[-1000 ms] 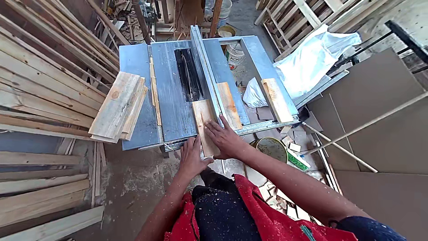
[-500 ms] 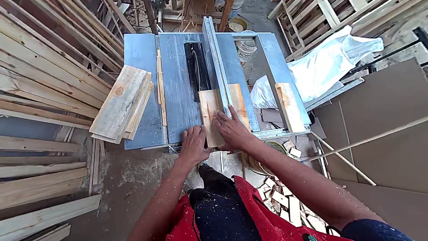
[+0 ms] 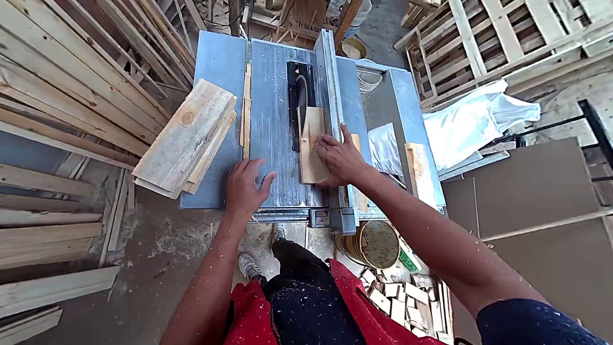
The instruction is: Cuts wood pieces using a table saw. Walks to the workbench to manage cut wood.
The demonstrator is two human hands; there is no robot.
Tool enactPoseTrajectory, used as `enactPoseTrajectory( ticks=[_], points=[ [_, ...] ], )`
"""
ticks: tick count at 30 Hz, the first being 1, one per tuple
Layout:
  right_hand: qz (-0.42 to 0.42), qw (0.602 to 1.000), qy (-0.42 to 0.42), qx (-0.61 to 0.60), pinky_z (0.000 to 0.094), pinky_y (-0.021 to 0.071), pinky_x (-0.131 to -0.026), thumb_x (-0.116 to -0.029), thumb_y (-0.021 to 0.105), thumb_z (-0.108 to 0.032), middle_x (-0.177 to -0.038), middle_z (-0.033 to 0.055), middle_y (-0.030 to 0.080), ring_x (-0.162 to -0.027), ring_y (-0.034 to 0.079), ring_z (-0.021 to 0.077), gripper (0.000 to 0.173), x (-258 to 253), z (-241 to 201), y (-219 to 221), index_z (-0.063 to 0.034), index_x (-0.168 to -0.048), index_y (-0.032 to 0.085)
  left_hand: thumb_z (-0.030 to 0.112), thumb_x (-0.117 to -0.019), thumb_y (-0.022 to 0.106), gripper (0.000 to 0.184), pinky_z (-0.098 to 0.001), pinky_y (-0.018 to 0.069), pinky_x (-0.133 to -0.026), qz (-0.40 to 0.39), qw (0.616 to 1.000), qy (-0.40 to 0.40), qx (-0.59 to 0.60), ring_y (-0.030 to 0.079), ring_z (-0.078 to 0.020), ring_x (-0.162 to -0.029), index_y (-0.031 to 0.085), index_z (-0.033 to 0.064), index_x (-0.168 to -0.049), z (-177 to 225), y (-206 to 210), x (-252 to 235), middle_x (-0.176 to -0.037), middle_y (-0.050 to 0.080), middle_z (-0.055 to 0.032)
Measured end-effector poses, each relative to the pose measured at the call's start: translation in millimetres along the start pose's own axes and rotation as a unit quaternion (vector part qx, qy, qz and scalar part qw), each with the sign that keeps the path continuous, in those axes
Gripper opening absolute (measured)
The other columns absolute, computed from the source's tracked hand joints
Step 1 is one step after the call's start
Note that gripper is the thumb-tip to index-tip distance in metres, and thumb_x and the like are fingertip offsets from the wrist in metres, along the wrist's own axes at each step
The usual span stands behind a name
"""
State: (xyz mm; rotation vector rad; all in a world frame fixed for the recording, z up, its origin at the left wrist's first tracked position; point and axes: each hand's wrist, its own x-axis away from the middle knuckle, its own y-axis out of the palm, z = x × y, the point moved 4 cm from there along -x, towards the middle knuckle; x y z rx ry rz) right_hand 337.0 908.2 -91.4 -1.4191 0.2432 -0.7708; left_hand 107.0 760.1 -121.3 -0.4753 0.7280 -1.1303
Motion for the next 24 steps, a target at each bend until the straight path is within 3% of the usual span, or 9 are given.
enactPoseTrajectory(
  ticks=[4,13,17,22,24],
  points=[
    [-0.002,1.0,0.008,0.009,0.0727,0.0025,-0.121,-0.0527,0.067,-0.09,-0.146,0.0096,0.059,-0.146,0.044,0.0297,0.119,-28,23,-5,-0.0082,-0.139,0.059,0.04,-0.0982,0.065,0.032,-0.0454,0.0529,-0.079,0.029,1.0,0.011,-0.004,0.063,-0.0209,-0.078,0.077,0.0125,-0.112,-20,20,20,-0.082,0.066,-0.004],
    [0.002,1.0,0.013,0.018,0.0743,0.0033,-0.12,-0.0474,0.065,-0.093,-0.14,0.0071,0.064,-0.143,0.048,0.0303,0.119,-94,71,-15,-0.0112,-0.134,0.064,0.045,-0.0966,0.065,0.034,-0.0398,0.0528,-0.077,0.03,0.999,0.042,-0.004,0.064,-0.017,-0.078,0.078,0.0147,-0.103,-19,23,23,-0.081,0.067,-0.0004],
    [-0.024,0.999,0.037,0.007,0.0757,0.0037,-0.119,-0.0538,0.073,-0.083,-0.144,0.0087,0.061,-0.145,0.044,0.0326,0.115,-124,95,-22,-0.0118,-0.142,0.058,0.046,-0.0959,0.065,0.034,-0.0392,0.0546,-0.077,0.034,0.998,0.05,-0.018,0.064,-0.016,-0.078,0.079,0.0143,-0.1,-20,25,26,-0.081,0.068,-0.0003],
    [-0.032,0.999,-0.006,0.016,0.0723,0.0138,-0.12,-0.0574,0.079,-0.076,-0.136,0.012,0.066,-0.139,0.051,0.0353,0.104,-173,130,-30,-0.0095,-0.136,0.062,0.038,-0.096,0.065,0.028,-0.0384,0.0568,-0.079,0.085,0.994,0.064,-0.03,0.067,-0.0163,-0.08,0.077,0.0139,-0.088,-25,22,27,-0.08,0.069,-0.001],
    [-0.023,0.999,-0.036,0.028,0.067,0.0251,-0.118,-0.063,0.079,-0.069,-0.125,0.0161,0.069,-0.128,0.059,0.0378,0.093,-190,140,-32,-0.0061,-0.13,0.063,0.036,-0.096,0.066,0.026,-0.0374,0.0578,-0.08,0.09,0.994,0.058,-0.027,0.068,-0.0153,-0.081,0.077,0.0137,-0.088,-25,21,27,-0.081,0.07,-0.0004]
  ],
)
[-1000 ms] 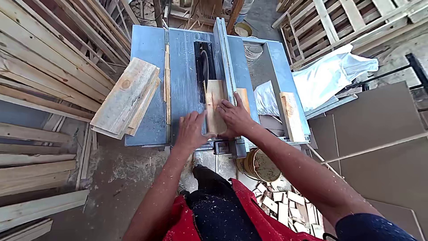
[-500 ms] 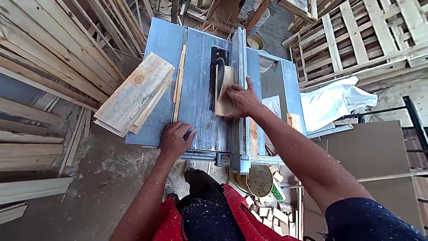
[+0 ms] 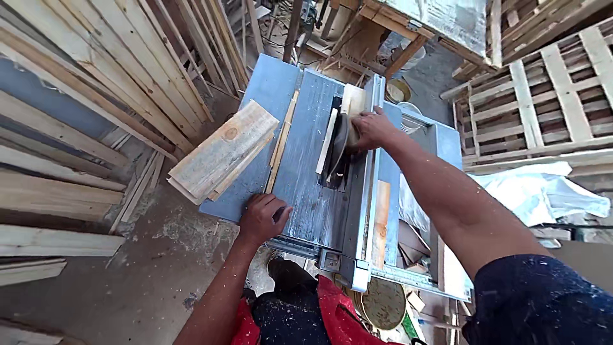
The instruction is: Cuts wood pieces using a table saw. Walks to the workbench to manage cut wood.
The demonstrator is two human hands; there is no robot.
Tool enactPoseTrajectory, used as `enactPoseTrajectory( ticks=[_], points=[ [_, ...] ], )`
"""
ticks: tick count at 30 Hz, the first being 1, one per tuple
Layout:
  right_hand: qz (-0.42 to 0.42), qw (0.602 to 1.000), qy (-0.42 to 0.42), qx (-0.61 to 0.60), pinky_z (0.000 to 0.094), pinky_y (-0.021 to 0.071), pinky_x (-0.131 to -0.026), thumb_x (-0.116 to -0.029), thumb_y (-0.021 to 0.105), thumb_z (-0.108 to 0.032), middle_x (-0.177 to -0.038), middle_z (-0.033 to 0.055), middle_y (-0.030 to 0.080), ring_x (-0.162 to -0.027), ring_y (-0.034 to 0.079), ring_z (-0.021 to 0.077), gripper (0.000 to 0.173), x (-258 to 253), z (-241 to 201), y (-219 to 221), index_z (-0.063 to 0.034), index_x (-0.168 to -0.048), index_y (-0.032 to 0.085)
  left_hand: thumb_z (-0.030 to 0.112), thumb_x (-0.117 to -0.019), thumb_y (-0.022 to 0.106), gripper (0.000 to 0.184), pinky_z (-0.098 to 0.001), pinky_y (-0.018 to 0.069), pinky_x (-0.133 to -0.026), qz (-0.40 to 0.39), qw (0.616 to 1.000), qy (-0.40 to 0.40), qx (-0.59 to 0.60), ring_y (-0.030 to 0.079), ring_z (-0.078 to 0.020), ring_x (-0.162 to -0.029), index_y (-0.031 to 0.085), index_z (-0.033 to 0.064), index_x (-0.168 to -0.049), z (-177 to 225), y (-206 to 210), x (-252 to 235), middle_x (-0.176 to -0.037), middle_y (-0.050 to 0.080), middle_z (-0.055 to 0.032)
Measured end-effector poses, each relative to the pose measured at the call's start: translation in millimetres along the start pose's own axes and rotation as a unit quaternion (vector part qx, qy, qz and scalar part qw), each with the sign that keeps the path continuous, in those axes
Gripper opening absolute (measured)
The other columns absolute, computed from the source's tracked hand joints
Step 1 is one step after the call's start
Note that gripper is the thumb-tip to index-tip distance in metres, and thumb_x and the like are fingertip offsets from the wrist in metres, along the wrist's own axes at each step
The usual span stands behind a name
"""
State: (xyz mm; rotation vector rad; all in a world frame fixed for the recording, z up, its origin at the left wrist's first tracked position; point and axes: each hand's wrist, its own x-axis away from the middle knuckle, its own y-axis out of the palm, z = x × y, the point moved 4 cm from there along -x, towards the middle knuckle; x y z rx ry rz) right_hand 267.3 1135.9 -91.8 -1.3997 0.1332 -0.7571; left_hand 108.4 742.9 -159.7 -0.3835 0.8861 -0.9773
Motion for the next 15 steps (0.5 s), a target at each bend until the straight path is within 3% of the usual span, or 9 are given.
enactPoseTrajectory(
  ticks=[2,4,5,7,11,15],
  points=[
    [0.011,1.0,-0.015,0.008,0.0628,0.0388,-0.111,-0.0729,0.081,-0.056,-0.112,0.0202,0.071,-0.112,0.066,0.0405,0.076,-14,3,-5,-0.0025,-0.124,0.063,0.033,-0.0961,0.066,0.024,-0.0361,0.0579,-0.079,-0.005,1.0,-0.012,0.01,0.068,-0.0146,-0.082,0.078,0.013,-0.09,0,-1,-2,-0.082,0.071,-0.0007],
    [0.024,1.0,0.002,0.002,0.0663,0.0502,-0.089,-0.0818,0.079,-0.038,-0.099,0.0252,0.069,-0.094,0.068,0.0465,0.057,-19,5,-17,0.0002,-0.12,0.06,0.028,-0.0976,0.065,0.02,-0.0355,0.0589,-0.081,-0.024,0.998,-0.048,0.03,0.068,-0.0137,-0.084,0.078,0.0117,-0.097,2,-1,-10,-0.087,0.071,-0.0014],
    [0.037,0.999,0.019,-0.012,0.0698,0.0516,-0.077,-0.0851,0.076,-0.029,-0.097,0.0284,0.068,-0.088,0.068,0.0508,0.05,-18,7,-25,0.0017,-0.121,0.059,0.024,-0.0981,0.065,0.019,-0.0359,0.0599,-0.082,-0.029,0.997,-0.062,0.041,0.069,-0.0149,-0.086,0.077,0.01,-0.101,3,0,-17,-0.091,0.071,-0.0032],
    [0.082,0.994,0.053,-0.04,0.0749,0.0493,-0.068,-0.09,0.067,-0.018,-0.096,0.0324,0.067,-0.085,0.066,0.0571,0.04,-11,17,-46,0.0025,-0.124,0.057,0.017,-0.0989,0.063,0.018,-0.0391,0.0602,-0.086,-0.045,0.996,-0.072,0.032,0.07,-0.0202,-0.093,0.076,0.0076,-0.105,7,6,-42,-0.098,0.072,-0.0079],
    [0.187,0.97,0.116,-0.103,0.0801,0.0463,-0.078,-0.0931,0.06,-0.014,-0.109,0.035,0.066,-0.1,0.064,0.0601,0.037,34,44,-99,0.0024,-0.126,0.059,0.017,-0.1009,0.056,0.024,-0.0488,0.0566,-0.092,-0.144,0.986,-0.079,-0.022,0.069,-0.0284,-0.103,0.076,0.0099,-0.113,18,38,-124,-0.11,0.071,-0.0123],
    [0.296,0.932,0.171,-0.119,0.0692,0.0507,-0.086,-0.0975,0.051,-0.016,-0.117,0.0279,0.068,-0.104,0.068,0.0488,0.046,136,43,-109,-0.0017,-0.141,0.054,0.032,-0.1001,0.061,0.028,-0.0573,0.0502,-0.098,-0.244,0.965,-0.087,-0.042,0.067,-0.0319,-0.109,0.075,0.015,-0.118,18,87,-185,-0.116,0.07,-0.0135]
  ],
)
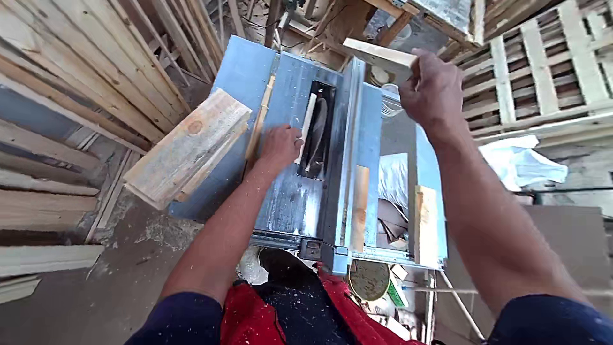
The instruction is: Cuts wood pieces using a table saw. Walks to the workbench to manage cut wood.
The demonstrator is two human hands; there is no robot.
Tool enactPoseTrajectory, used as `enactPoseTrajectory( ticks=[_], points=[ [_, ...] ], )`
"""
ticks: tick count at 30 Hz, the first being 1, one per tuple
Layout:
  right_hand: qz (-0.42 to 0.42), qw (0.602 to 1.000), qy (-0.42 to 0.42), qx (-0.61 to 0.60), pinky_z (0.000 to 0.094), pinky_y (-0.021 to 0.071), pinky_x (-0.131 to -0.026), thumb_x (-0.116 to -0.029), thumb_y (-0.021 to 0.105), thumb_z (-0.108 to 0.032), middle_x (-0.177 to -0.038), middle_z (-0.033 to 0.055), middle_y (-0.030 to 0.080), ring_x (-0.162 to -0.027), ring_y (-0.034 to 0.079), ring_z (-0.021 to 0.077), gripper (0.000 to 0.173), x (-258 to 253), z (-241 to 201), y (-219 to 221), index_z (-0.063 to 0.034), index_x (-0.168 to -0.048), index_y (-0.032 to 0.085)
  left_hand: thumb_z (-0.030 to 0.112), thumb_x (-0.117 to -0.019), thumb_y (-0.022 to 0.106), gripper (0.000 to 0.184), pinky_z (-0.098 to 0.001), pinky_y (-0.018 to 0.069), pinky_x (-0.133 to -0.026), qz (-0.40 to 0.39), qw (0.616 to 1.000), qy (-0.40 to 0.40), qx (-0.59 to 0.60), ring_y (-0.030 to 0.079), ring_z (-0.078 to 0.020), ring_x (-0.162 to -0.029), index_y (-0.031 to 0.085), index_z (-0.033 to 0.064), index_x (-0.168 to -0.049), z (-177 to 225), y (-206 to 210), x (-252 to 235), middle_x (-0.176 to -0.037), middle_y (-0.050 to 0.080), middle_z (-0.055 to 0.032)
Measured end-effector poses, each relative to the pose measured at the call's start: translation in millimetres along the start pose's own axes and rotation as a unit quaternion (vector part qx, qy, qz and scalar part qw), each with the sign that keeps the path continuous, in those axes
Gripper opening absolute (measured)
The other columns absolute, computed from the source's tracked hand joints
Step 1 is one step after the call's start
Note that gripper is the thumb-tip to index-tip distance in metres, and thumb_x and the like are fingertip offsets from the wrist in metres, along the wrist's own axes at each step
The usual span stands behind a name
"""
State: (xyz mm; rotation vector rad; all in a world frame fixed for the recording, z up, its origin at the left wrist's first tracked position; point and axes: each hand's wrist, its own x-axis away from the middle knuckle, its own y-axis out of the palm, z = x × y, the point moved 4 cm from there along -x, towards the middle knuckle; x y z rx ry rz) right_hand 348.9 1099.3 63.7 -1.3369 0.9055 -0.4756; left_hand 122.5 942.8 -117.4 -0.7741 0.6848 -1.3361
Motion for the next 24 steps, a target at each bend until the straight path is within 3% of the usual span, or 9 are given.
enactPoseTrajectory(
  ticks=[4,8,10,12,15,17,19,21,24],
  points=[
    [0.069,0.992,0.105,-0.002,0.0634,0.0547,-0.077,-0.0984,0.052,-0.014,-0.106,0.024,0.07,-0.092,0.07,0.042,0.051,142,8,-32,-0.0048,-0.149,0.05,0.045,-0.0924,0.069,0.041,-0.065,0.0469,-0.098,-0.03,0.999,-0.029,-0.031,0.066,-0.0374,-0.111,0.073,0.0112,-0.115,4,10,-22,-0.116,0.071,-0.0159],
    [0.105,0.979,0.175,-0.004,0.0587,0.0584,-0.072,-0.0943,0.06,-0.009,-0.116,0.0237,0.07,-0.089,0.072,0.038,0.054,301,-27,-18,-0.0039,-0.148,0.052,0.034,-0.0914,0.068,0.042,-0.0726,0.0496,-0.089,-0.038,0.994,-0.101,-0.031,0.065,-0.0472,-0.111,0.068,0.0056,-0.123,3,-4,-6,-0.121,0.068,-0.0241],
    [0.104,0.979,0.176,-0.015,0.0548,0.0601,-0.085,-0.0925,0.062,-0.009,-0.137,0.0214,0.063,-0.109,0.071,0.0354,0.057,363,-58,2,-0.0048,-0.149,0.051,0.032,-0.0918,0.068,0.041,-0.0723,0.0503,-0.087,-0.037,0.991,-0.12,-0.047,0.064,-0.0499,-0.111,0.068,0.0029,-0.121,-1,-12,15,-0.121,0.066,-0.0271],
    [0.104,0.983,0.143,-0.044,0.0522,0.0541,-0.105,-0.0912,0.063,-0.009,-0.145,0.0181,0.059,-0.131,0.06,0.0355,0.054,407,-84,30,-0.0038,-0.144,0.056,0.028,-0.0925,0.067,0.039,-0.0715,0.0507,-0.087,-0.051,0.987,-0.134,-0.073,0.064,-0.0503,-0.111,0.068,0.0023,-0.122,-2,-21,42,-0.123,0.066,-0.028],
    [0.017,0.99,0.085,-0.107,0.0503,0.0456,-0.116,-0.0954,0.061,-0.01,-0.153,0.0077,0.054,-0.146,0.045,0.0313,0.047,432,-105,62,-0.011,-0.143,0.062,0.026,-0.0926,0.069,0.043,-0.0693,0.0529,-0.087,-0.059,0.987,-0.119,-0.089,0.065,-0.0468,-0.11,0.066,0.0072,-0.132,14,-40,91,-0.129,0.064,-0.0241],
    [-0.009,0.978,0.068,-0.198,0.0484,0.0434,-0.119,-0.0953,0.058,-0.014,-0.155,0.0014,0.052,-0.148,0.043,0.024,0.049,426,-110,74,-0.0156,-0.144,0.061,0.035,-0.0954,0.066,0.04,-0.0606,0.054,-0.091,0.017,0.989,-0.082,-0.124,0.068,-0.0364,-0.109,0.069,0.0122,-0.129,5,-69,128,-0.125,0.068,-0.0154],
    [0.028,0.948,0.169,-0.268,0.0519,0.0463,-0.114,-0.0938,0.055,-0.027,-0.156,0.0085,0.05,-0.142,0.05,0.026,0.062,425,-96,83,-0.0122,-0.154,0.047,0.041,-0.0946,0.066,0.039,-0.0563,0.048,-0.099,0.115,0.978,-0.08,-0.155,0.061,-0.0317,-0.12,0.071,0.0171,-0.124,-16,-105,161,-0.126,0.067,-0.0093],
    [0.006,0.892,0.301,-0.338,0.0568,0.0388,-0.118,-0.0997,0.048,-0.041,-0.163,0.0135,0.038,-0.147,0.042,0.0304,0.073,414,-85,89,-0.0136,-0.164,0.025,0.046,-0.0896,0.074,0.057,-0.0659,0.0412,-0.107,0.137,0.97,-0.135,-0.15,0.048,-0.0418,-0.136,0.064,0.0134,-0.136,-41,-147,189,-0.143,0.057,-0.017],
    [-0.012,0.879,0.365,-0.308,0.0738,0.0462,-0.097,-0.1022,0.053,-0.038,-0.143,0.0267,0.056,-0.124,0.06,0.0474,0.071,387,-96,97,-0.0146,-0.164,0.026,0.052,-0.0772,0.085,0.09,-0.071,0.0368,-0.108,0.108,0.961,-0.206,-0.15,0.043,-0.0499,-0.137,0.052,0.0081,-0.148,-84,-177,210,-0.148,0.049,-0.0244]
  ],
)
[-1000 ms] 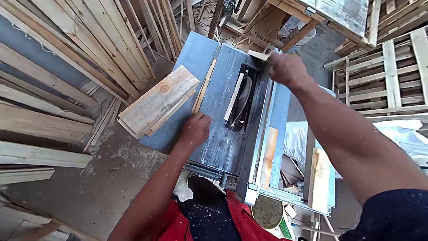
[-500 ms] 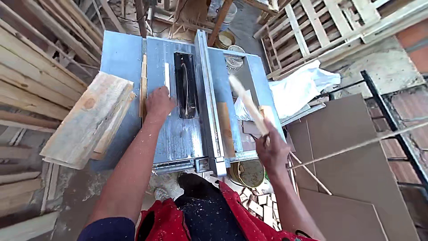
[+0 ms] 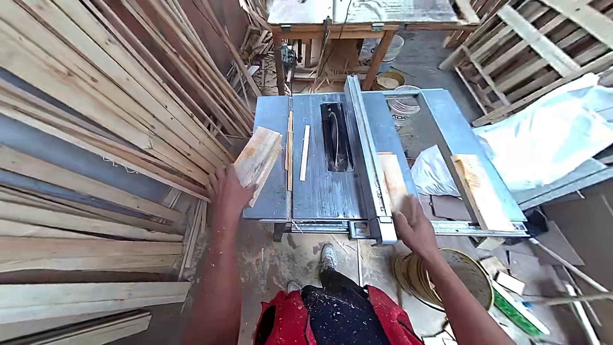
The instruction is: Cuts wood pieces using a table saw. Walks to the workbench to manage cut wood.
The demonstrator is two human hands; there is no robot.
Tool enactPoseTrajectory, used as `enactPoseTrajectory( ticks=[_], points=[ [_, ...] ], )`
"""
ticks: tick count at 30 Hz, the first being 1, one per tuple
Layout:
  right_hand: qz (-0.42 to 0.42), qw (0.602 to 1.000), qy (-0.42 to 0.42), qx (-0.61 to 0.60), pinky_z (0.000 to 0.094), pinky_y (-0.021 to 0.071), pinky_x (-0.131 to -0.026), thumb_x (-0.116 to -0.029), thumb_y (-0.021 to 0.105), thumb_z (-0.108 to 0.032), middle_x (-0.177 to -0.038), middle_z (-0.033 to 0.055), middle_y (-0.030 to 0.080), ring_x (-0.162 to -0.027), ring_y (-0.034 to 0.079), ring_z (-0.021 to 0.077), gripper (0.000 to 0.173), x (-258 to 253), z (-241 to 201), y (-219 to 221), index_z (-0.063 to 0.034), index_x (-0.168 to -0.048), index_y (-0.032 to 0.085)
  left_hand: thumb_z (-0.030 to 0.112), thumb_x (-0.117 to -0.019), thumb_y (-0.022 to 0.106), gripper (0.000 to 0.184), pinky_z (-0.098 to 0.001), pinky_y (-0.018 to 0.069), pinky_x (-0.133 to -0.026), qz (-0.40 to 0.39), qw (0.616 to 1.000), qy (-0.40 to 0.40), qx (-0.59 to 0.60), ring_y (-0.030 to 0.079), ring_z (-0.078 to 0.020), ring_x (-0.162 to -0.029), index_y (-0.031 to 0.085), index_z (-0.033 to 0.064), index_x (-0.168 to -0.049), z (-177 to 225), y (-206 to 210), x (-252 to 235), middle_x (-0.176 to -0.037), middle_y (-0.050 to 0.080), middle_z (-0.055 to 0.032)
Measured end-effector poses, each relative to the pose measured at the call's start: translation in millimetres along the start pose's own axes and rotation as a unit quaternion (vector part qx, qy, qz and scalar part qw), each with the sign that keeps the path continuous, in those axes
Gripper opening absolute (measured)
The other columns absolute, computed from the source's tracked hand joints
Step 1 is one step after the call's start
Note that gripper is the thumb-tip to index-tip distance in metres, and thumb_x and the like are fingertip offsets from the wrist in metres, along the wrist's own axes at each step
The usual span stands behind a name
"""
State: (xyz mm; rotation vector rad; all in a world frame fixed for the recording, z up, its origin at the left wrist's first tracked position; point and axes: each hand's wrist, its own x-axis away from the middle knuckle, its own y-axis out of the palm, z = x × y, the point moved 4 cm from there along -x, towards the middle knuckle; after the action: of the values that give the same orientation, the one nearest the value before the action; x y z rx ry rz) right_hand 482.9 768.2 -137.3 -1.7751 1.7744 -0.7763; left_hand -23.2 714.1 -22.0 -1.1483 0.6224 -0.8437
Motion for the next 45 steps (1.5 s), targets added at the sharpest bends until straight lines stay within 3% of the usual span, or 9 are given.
enactPoseTrajectory(
  ticks=[8,12,17,21,26,32,36,41,45],
  points=[
    [0.087,0.992,-0.091,-0.025,0.0627,0.0469,-0.105,-0.0945,0.064,-0.037,-0.149,0.0224,0.049,-0.135,0.051,0.0396,0.07,42,-70,-15,-0.0071,-0.153,0.041,0.053,-0.0766,0.084,0.084,-0.0646,0.0473,-0.1,0.041,0.998,0.005,0.043,0.052,-0.0446,-0.128,0.056,0.0131,-0.145,-2,-18,30,-0.137,0.057,-0.0213],
    [-0.065,0.969,-0.117,-0.209,0.043,0.0574,-0.1,-0.0989,0.063,-0.027,-0.132,0.0059,0.066,-0.119,0.066,0.0176,0.054,84,-118,23,-0.0087,-0.147,0.047,0.05,-0.0719,0.088,0.088,-0.0622,0.0477,-0.103,0.096,0.986,0.059,0.126,0.056,-0.04,-0.126,0.053,0.0152,-0.145,6,-15,98,-0.137,0.059,-0.0182],
    [-0.292,0.804,0.057,-0.514,0.0466,0.0548,-0.104,-0.1034,0.058,-0.023,-0.136,0.0147,0.065,-0.12,0.067,0.0282,0.056,118,-153,80,-0.0054,-0.152,0.037,0.04,-0.0701,0.091,0.085,-0.0593,0.0489,-0.102,0.172,0.956,0.19,0.14,0.056,-0.0428,-0.124,0.057,0.0028,-0.139,34,12,195,-0.137,0.059,-0.0226],
    [-0.282,0.681,0.085,-0.67,0.0415,0.0579,-0.094,-0.1026,0.057,-0.011,-0.116,0.0123,0.069,-0.102,0.07,0.0212,0.031,129,-159,83,-0.0082,-0.133,0.049,0.044,-0.074,0.09,0.074,-0.0506,0.0507,-0.096,0.247,0.908,0.294,0.168,0.061,-0.0361,-0.116,0.06,0.0092,-0.132,44,43,243,-0.132,0.062,-0.0182],
    [-0.314,0.614,0.061,-0.722,0.0436,0.0575,-0.096,-0.1014,0.061,-0.012,-0.117,0.0142,0.069,-0.104,0.071,0.024,0.032,129,-133,80,-0.0106,-0.131,0.05,0.039,-0.0845,0.084,0.066,-0.0407,0.058,-0.095,0.154,0.889,0.258,0.346,0.066,-0.0186,-0.112,0.052,0.0125,-0.136,21,37,248,-0.121,0.065,-0.0047],
    [-0.314,0.599,0.059,-0.734,0.0444,0.0573,-0.097,-0.1006,0.063,-0.012,-0.117,0.0156,0.069,-0.105,0.071,0.0257,0.031,125,-126,81,-0.0098,-0.129,0.051,0.024,-0.0862,0.084,0.031,-0.0285,0.0629,-0.081,0.101,0.872,0.268,0.398,0.068,-0.0107,-0.096,0.073,0.0103,-0.112,13,34,245,-0.109,0.067,-0.0001],
    [-0.303,0.603,0.054,-0.736,0.0441,0.0579,-0.096,-0.099,0.066,-0.012,-0.115,0.015,0.07,-0.104,0.071,0.0248,0.031,124,-125,80,-0.0098,-0.127,0.054,0.026,-0.0808,0.089,0.032,-0.0282,0.0635,-0.08,0.135,0.868,0.263,0.399,0.069,-0.0106,-0.092,0.072,0.0097,-0.102,9,33,246,-0.103,0.067,0.0003],
    [-0.266,0.654,0.063,-0.706,0.0436,0.0584,-0.094,-0.0997,0.064,-0.013,-0.113,0.0131,0.07,-0.101,0.071,0.0235,0.028,123,-125,80,-0.0108,-0.126,0.054,0.038,-0.0884,0.081,0.047,-0.0335,0.0572,-0.062,0.198,0.911,0.271,0.24,0.066,-0.018,-0.072,0.055,0.0093,-0.06,-1,26,245,-0.079,0.063,-0.0067],
    [-0.248,0.672,0.085,-0.692,0.0436,0.0589,-0.093,-0.1013,0.061,-0.012,-0.114,0.0135,0.07,-0.1,0.072,0.0239,0.028,117,-122,79,-0.0115,-0.129,0.054,0.054,-0.0836,0.08,0.04,-0.0434,0.0545,-0.08,0.17,0.93,0.292,0.143,0.067,-0.0263,-0.09,0.078,0.0134,-0.088,21,34,242,-0.095,0.071,-0.0091]
  ],
)
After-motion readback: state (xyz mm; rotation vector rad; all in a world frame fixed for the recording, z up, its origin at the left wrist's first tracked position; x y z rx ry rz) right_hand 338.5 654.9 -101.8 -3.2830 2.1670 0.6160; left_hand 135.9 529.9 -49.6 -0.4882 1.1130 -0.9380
